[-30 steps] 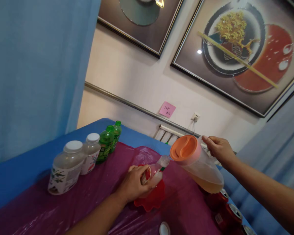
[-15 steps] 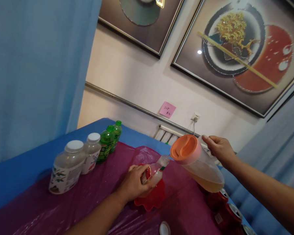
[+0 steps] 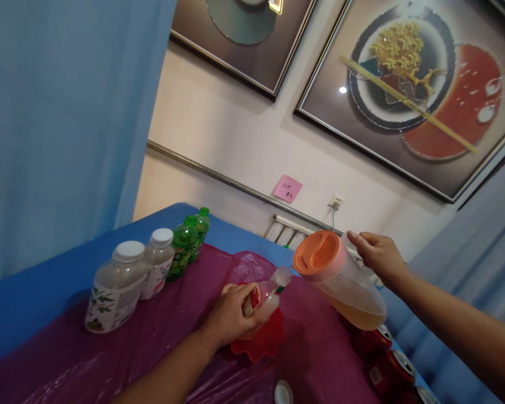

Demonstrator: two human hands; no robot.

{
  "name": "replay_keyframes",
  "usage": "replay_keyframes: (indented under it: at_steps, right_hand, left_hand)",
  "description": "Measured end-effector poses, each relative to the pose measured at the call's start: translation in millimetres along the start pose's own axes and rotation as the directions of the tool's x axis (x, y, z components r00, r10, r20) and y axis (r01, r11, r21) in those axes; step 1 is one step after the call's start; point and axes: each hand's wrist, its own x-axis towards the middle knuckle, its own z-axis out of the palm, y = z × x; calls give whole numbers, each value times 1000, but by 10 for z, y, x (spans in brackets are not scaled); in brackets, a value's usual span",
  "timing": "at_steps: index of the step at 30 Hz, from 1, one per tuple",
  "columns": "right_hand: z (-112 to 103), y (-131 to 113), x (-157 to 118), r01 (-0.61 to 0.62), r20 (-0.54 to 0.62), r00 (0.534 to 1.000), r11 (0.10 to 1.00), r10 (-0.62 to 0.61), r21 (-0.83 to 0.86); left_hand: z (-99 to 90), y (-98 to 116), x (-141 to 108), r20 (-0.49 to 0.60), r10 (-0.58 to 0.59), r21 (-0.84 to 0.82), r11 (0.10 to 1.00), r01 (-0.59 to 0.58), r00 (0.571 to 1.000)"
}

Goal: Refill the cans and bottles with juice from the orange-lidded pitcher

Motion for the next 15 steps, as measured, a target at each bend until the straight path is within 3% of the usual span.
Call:
replay_keyframes:
  at_steps: [15]
  right_hand:
    - [-4, -58, -6, 6, 11, 1000, 999, -5, -40]
  left_hand:
    - [-47, 74, 1, -2, 10, -2, 1000, -10, 1000]
